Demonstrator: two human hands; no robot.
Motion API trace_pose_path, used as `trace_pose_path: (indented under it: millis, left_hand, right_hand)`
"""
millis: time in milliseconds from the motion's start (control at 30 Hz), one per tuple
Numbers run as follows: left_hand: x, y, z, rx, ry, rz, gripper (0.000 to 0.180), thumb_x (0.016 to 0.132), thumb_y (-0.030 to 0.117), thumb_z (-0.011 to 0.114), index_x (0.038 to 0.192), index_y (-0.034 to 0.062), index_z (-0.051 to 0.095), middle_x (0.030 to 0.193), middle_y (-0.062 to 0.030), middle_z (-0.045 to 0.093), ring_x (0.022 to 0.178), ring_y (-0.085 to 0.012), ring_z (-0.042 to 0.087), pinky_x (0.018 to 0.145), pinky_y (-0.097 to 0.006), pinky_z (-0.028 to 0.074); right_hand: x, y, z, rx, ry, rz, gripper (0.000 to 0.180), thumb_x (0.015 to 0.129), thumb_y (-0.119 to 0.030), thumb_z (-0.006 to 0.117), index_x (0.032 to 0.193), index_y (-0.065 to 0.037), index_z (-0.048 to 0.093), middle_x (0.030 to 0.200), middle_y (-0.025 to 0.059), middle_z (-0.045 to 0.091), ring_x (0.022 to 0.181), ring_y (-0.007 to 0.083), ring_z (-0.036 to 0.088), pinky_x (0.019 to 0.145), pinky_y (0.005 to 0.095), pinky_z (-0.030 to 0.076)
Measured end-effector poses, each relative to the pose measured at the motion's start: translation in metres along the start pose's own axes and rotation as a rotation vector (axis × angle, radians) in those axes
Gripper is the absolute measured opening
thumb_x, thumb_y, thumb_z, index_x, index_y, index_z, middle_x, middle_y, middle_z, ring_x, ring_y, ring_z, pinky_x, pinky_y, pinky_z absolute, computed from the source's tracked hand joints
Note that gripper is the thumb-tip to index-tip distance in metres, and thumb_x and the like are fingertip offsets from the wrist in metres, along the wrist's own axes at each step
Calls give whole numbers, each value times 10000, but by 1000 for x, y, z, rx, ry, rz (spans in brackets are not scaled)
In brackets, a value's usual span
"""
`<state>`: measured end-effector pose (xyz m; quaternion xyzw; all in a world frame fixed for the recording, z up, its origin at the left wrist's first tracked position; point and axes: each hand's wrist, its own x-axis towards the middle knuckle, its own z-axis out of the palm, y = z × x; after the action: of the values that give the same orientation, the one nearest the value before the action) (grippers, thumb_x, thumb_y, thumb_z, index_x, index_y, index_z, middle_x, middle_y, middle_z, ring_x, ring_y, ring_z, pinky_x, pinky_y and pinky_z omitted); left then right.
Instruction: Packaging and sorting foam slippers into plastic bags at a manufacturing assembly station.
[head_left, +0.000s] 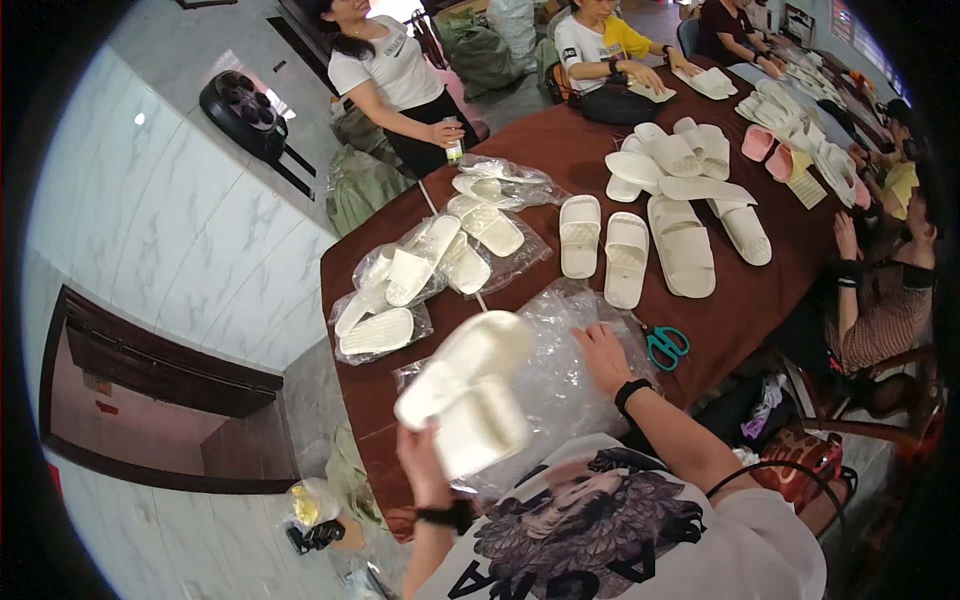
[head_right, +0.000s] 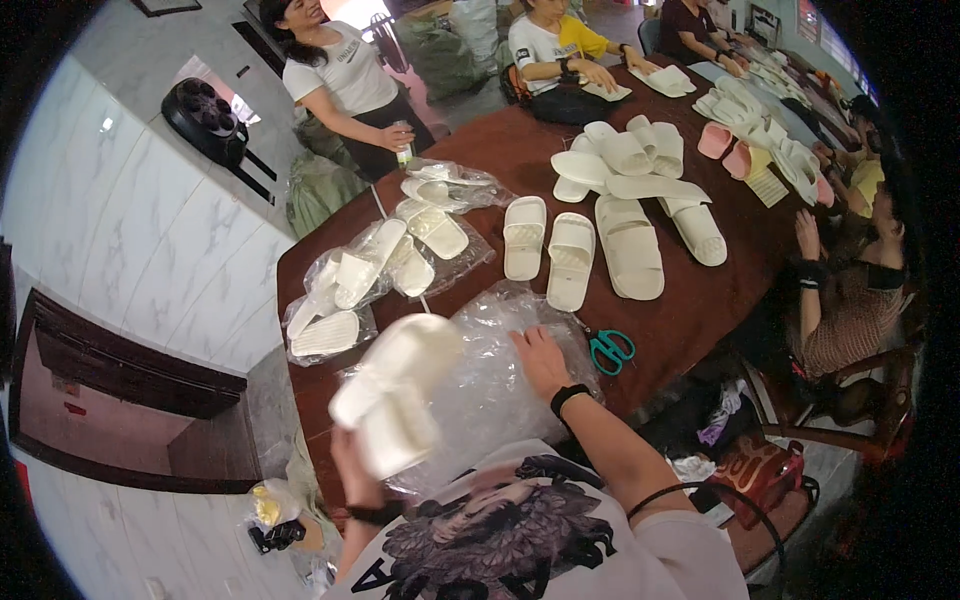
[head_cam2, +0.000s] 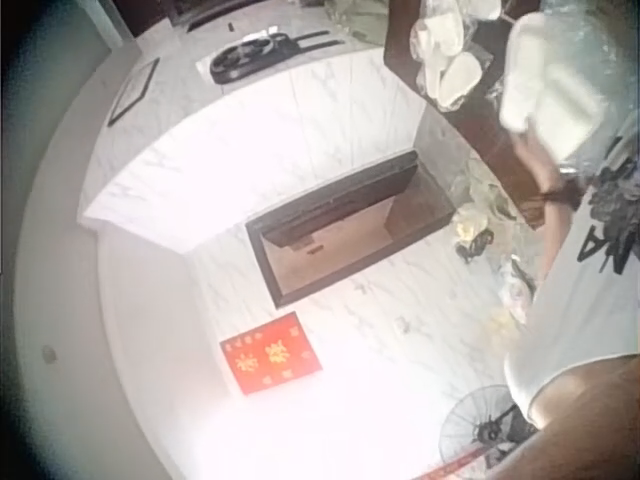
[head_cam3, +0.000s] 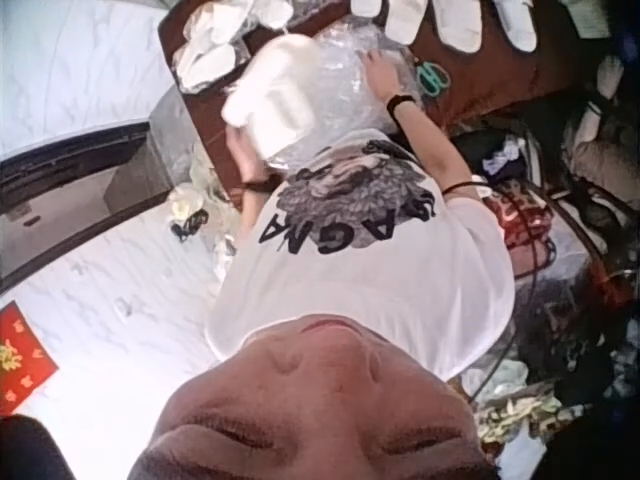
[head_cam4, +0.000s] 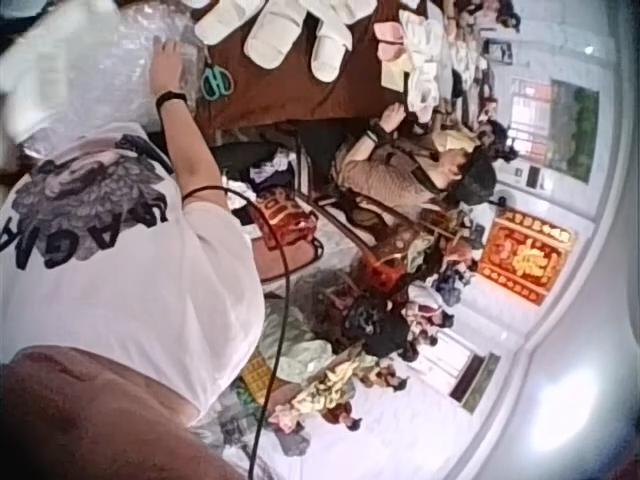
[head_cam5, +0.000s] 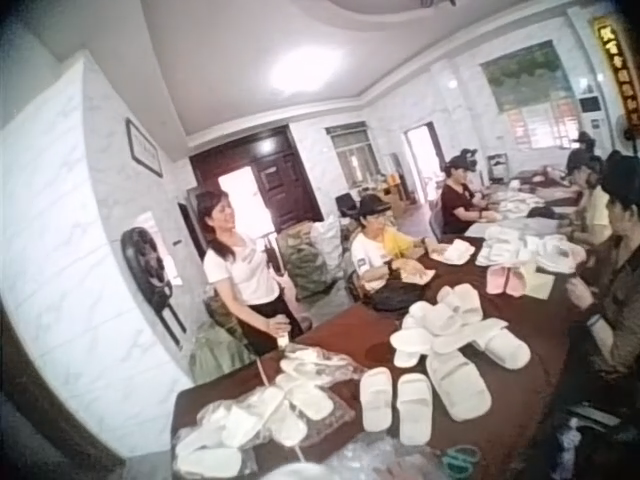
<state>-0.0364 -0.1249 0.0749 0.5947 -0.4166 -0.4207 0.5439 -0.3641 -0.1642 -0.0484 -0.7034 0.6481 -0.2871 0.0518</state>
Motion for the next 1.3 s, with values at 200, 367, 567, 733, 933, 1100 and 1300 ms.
trace_pose_path:
  millis: [200, 367, 567, 733, 933, 1100, 1300]
  left_hand:
    - [21, -180, -9, 469, 139, -150, 315, 852, 265, 667, 845, -19, 531, 777, -110, 551, 719, -198, 491, 675, -352, 424]
    - [11, -150, -4, 186, 112, -268, 276, 863, 195, 664, 980, -40, 579, 892, -125, 609, 839, -202, 553, 766, -343, 456]
    - [57, -58, -6, 490, 96, 221, 367, 895, 163, 652, 1193, -29, 555, 1074, -110, 624, 1013, -196, 589, 897, -312, 458]
    - [179, 32, 103, -55, -227, -8, 291, 942, 201, 592, 1172, 23, 573, 1117, -75, 618, 1043, -165, 581, 869, -301, 473]
    - [259, -20, 273, -391, -581, -362, 383, 917, 244, 617, 1269, 121, 533, 1268, -71, 494, 1101, -248, 555, 907, -394, 481]
    - [273, -51, 362, -426, -681, -420, 570, 939, 296, 601, 1445, 168, 372, 1508, -94, 278, 1264, -312, 413, 999, -436, 407]
    - [291, -125, 367, -233, -581, -57, 568, 943, 247, 591, 1395, -5, 357, 1477, -144, 310, 1370, -232, 298, 1080, -382, 331]
  right_hand:
    - [12, -5, -3, 367, -50, 83, 285, 826, -25, 561, 1098, -91, 617, 1002, 145, 558, 976, 360, 553, 843, 422, 463]
    - [-15, 16, -83, 161, 171, 337, 368, 779, 24, 600, 1133, -74, 602, 1085, 163, 551, 1022, 362, 531, 872, 434, 453]
    - [-66, 58, -81, -102, -115, 373, 512, 744, 38, 638, 1240, -46, 544, 1165, 165, 513, 1093, 363, 483, 939, 442, 439]
    - [-56, 54, -83, -108, -91, 373, 527, 748, 18, 638, 1260, -55, 538, 1200, 173, 509, 1109, 363, 484, 962, 440, 428]
    - [-49, 58, -87, -21, -127, 442, 543, 745, 15, 631, 1271, -69, 525, 1230, 163, 491, 1151, 373, 457, 991, 435, 405]
    - [-49, 56, -89, -2, -152, 508, 548, 759, -6, 620, 1291, -83, 516, 1259, 176, 468, 1173, 380, 443, 1005, 453, 401]
    - [-45, 47, -85, 4, -203, 577, 569, 734, 26, 608, 1287, -78, 526, 1265, 179, 464, 1197, 391, 430, 1009, 461, 398]
